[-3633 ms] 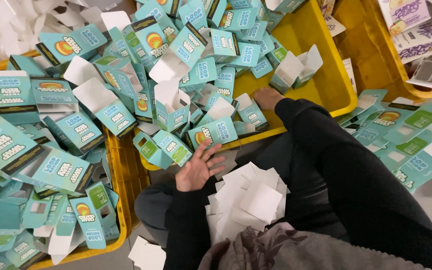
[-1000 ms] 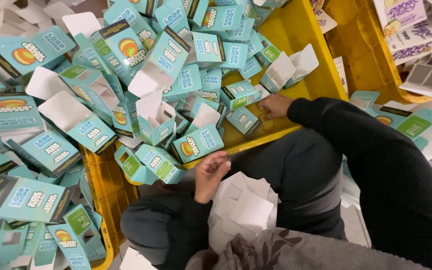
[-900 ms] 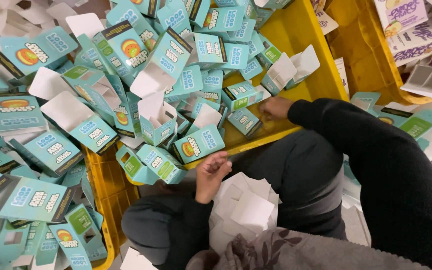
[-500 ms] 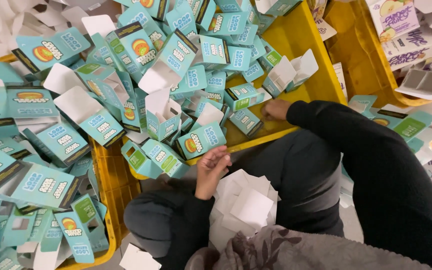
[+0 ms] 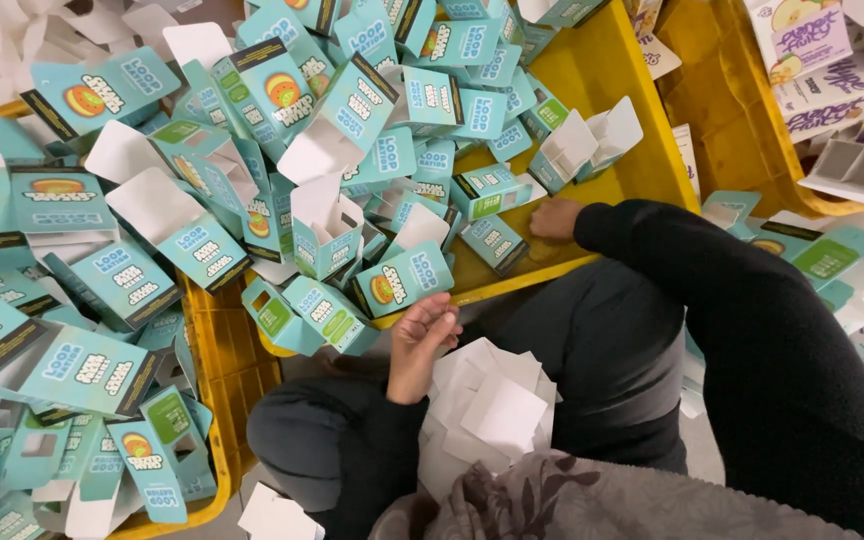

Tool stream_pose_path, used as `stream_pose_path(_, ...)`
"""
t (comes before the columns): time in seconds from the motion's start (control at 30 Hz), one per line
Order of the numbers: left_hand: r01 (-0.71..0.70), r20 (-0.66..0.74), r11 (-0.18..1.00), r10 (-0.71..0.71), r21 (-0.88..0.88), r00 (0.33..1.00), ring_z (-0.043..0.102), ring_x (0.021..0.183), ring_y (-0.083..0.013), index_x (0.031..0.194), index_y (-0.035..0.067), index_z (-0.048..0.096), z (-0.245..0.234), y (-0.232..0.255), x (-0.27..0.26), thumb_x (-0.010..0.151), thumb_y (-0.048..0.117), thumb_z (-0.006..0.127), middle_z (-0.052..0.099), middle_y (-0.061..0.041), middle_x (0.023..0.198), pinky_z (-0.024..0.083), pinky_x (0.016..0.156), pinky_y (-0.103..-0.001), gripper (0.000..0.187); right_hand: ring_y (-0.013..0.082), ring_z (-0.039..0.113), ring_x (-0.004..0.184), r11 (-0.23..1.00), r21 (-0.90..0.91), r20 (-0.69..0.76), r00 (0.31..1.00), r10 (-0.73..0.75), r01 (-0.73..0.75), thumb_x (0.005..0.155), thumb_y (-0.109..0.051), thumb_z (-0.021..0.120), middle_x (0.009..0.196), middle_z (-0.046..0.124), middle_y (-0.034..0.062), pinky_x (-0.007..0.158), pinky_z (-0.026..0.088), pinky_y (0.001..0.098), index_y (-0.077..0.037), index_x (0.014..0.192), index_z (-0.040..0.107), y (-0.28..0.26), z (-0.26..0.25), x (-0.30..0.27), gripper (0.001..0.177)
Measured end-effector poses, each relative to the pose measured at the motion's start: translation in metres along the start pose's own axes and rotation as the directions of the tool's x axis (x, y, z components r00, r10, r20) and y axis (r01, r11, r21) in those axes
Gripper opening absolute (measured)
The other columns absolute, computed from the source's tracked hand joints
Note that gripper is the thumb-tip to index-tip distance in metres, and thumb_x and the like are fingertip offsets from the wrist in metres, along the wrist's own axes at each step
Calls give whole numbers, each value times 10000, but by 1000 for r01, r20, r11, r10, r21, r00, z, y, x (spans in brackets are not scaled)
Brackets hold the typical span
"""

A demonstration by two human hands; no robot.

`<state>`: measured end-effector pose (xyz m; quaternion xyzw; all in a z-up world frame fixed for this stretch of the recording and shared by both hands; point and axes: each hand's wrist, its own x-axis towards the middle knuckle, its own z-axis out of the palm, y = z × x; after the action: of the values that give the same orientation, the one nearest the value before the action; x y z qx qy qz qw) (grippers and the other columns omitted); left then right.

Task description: Folding cardboard templates into small boxes and inserting paper leaflets into them.

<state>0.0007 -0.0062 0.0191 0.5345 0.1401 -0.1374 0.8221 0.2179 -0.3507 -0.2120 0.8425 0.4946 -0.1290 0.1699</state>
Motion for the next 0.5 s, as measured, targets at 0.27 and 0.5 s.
stream_pose_path(0.27, -48, 9, 999, 48, 2, 999, 719, 872, -181, 1356, -4, 546, 13, 21, 4, 905, 95, 727, 693, -151, 1159, 633, 725, -288, 496, 343, 683, 624, 866, 471, -70, 971, 227, -168, 757, -323, 620, 630, 631, 127, 581, 560, 445, -61, 645, 606, 4, -126, -58, 286)
stream_pose_path(0.5, -365, 202, 905, 324, 219, 924, 510, 1147, -249, 1594, 115, 242, 58, 26, 18, 702, 284, 953, 519, -153, 1371, 468, 914, -375, 1153, 246, 647, 555, 752, 657, -233, 936, 264, -48, 734, -278, 659, 556, 589, -5, 533, 532, 359, -145, 605, 546, -80, -320, -114, 217)
